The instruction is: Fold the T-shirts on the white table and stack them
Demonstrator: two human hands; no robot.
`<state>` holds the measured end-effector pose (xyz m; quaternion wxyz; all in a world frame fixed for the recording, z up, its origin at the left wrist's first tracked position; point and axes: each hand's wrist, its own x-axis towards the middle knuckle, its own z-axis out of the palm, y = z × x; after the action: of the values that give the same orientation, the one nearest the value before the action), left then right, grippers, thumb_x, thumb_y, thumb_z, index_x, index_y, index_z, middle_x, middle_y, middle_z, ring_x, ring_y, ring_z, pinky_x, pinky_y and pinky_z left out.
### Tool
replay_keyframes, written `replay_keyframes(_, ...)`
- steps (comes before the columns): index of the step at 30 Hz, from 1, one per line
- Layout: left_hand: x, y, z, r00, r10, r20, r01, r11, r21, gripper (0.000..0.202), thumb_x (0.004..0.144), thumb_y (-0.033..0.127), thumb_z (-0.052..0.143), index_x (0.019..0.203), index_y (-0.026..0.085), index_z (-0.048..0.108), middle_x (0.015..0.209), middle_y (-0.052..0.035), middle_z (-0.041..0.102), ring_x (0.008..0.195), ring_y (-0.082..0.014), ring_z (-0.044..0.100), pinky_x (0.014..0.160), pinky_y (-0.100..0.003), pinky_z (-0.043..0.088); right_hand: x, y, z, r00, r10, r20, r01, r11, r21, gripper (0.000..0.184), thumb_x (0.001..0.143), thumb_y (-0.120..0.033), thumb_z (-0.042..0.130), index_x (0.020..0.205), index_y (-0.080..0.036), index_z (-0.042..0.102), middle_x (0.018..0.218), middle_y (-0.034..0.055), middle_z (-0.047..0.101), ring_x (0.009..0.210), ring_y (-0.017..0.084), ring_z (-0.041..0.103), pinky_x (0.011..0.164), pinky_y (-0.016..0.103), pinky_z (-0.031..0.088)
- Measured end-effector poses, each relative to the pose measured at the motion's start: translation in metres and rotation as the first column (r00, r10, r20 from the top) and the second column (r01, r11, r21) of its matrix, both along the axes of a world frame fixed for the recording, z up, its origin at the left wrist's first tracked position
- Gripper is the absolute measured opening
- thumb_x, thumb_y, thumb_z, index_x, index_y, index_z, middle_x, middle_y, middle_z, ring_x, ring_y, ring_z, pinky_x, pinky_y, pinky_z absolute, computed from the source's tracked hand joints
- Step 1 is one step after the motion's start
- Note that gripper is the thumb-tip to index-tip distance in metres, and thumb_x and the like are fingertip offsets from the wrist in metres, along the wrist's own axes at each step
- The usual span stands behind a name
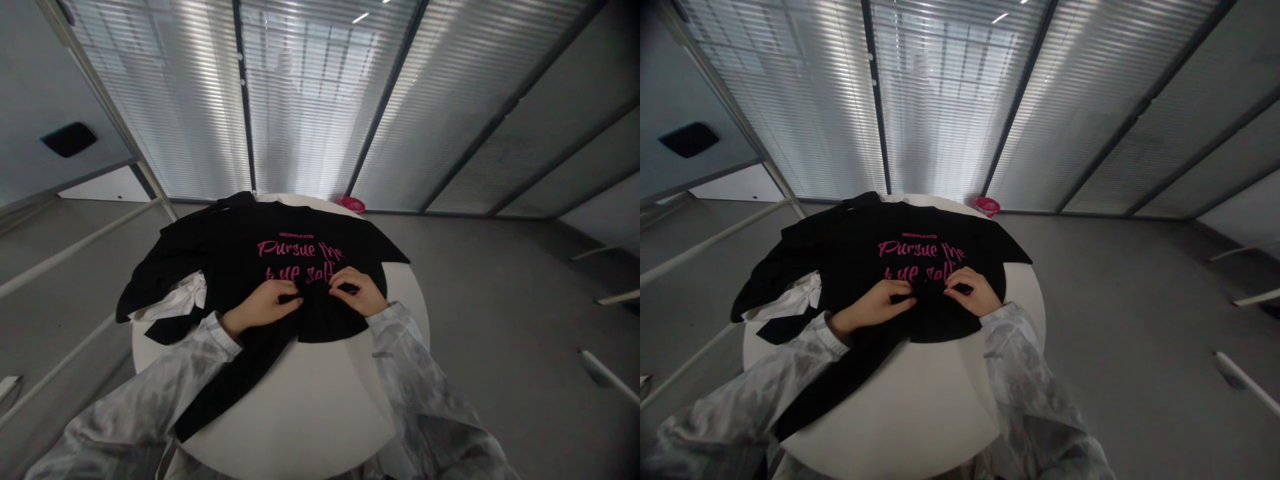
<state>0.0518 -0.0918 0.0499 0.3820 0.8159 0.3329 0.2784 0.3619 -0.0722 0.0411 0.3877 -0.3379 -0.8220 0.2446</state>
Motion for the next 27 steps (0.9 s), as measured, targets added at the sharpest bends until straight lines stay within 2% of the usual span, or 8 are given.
replay_keyframes(3,-0.005,0.006,0.0,0.972,0.112,0.205,-0.024,0.922,-0.387,0.047,0.105,0.058,0.067,0.083,0.017,0.072,0.074,0.0005,0.065,0.066,-0.0131,0.059,0.063,-0.025,0.045,0.004,0.002,0.001,0.996,-0.07,-0.057,0.069,0.998,-0.008,0.026,0.102,-0.051,0.077,0.09,-0.028,0.077,0.097,0.0064,0.081,0.095,0.026,0.076,0.091,0.047,0.061)
replay_keyframes(6,-0.007,0.009,-0.002,0.903,0.299,0.309,-0.005,0.727,-0.687,0.043,0.096,0.058,0.081,0.098,0.015,0.078,0.078,-0.0021,0.073,0.063,-0.0131,0.063,0.058,-0.024,0.048,0.003,0.002,0.001,0.99,-0.107,-0.096,0.106,0.994,-0.012,0.026,0.103,-0.049,0.076,0.091,-0.027,0.075,0.097,0.006,0.08,0.094,0.026,0.076,0.09,0.045,0.062)
replay_keyframes(9,-0.005,0.012,-0.009,0.843,0.439,0.311,0.014,0.559,-0.829,0.037,0.088,0.047,0.092,0.101,0.014,0.08,0.081,-0.0051,0.078,0.063,-0.0141,0.068,0.058,-0.024,0.053,0.001,-0.003,0.005,0.981,-0.159,-0.11,0.163,0.986,0.024,0.022,0.106,-0.046,0.071,0.094,-0.028,0.073,0.1,0.0064,0.08,0.097,0.027,0.075,0.095,0.048,0.06)
replay_keyframes(12,-0.002,0.016,-0.016,0.792,0.528,0.307,0.034,0.464,-0.885,0.031,0.088,0.035,0.094,0.105,0.014,0.079,0.087,-0.0058,0.081,0.065,-0.0137,0.072,0.06,-0.022,0.057,-0.004,-0.013,0.012,0.984,-0.142,-0.11,0.151,0.985,0.079,0.02,0.104,-0.048,0.073,0.106,-0.028,0.074,0.107,0.0083,0.079,0.104,0.03,0.074,0.099,0.051,0.059)
replay_keyframes(17,0.001,0.02,-0.021,0.762,0.54,0.357,0.073,0.477,-0.876,0.031,0.089,0.032,0.094,0.11,0.014,0.079,0.089,-0.0048,0.081,0.068,-0.0116,0.073,0.061,-0.019,0.056,-0.024,-0.025,0.011,0.984,0.038,0.174,-0.066,0.985,0.157,0.079,0.072,-0.062,0.101,0.138,-0.031,0.07,0.133,0.0124,0.076,0.121,0.038,0.071,0.111,0.06,0.054)
replay_keyframes(22,0.001,0.02,-0.019,0.757,0.547,0.358,0.055,0.493,-0.868,0.033,0.087,0.037,0.095,0.105,0.015,0.079,0.092,-0.0054,0.081,0.073,-0.0135,0.074,0.068,-0.022,0.059,-0.025,-0.019,-0.003,0.986,0.011,0.166,-0.051,0.969,0.242,0.027,0.097,-0.025,0.076,0.122,-0.036,0.078,0.12,0.0039,0.083,0.112,0.029,0.077,0.116,0.061,0.052)
replay_keyframes(24,-0.001,0.019,-0.017,0.767,0.534,0.357,0.025,0.53,-0.847,0.036,0.087,0.043,0.094,0.105,0.016,0.079,0.094,-0.0046,0.081,0.077,-0.0141,0.075,0.071,-0.022,0.059,-0.016,-0.015,-0.006,0.996,-0.017,0.086,0.0,0.981,0.196,0.023,0.103,-0.026,0.069,0.12,-0.036,0.081,0.114,0.0027,0.085,0.106,0.028,0.079,0.116,0.061,0.054)
replay_keyframes(27,-0.004,0.018,-0.015,0.798,0.497,0.341,-0.046,0.614,-0.788,0.043,0.087,0.054,0.092,0.099,0.016,0.076,0.086,-0.0014,0.076,0.07,-0.012,0.069,0.064,-0.021,0.053,0.004,-0.01,-0.009,0.996,-0.079,-0.049,0.083,0.993,0.082,0.022,0.107,-0.043,0.066,0.108,-0.033,0.085,0.103,0.004,0.085,0.103,0.029,0.08,0.114,0.059,0.058)
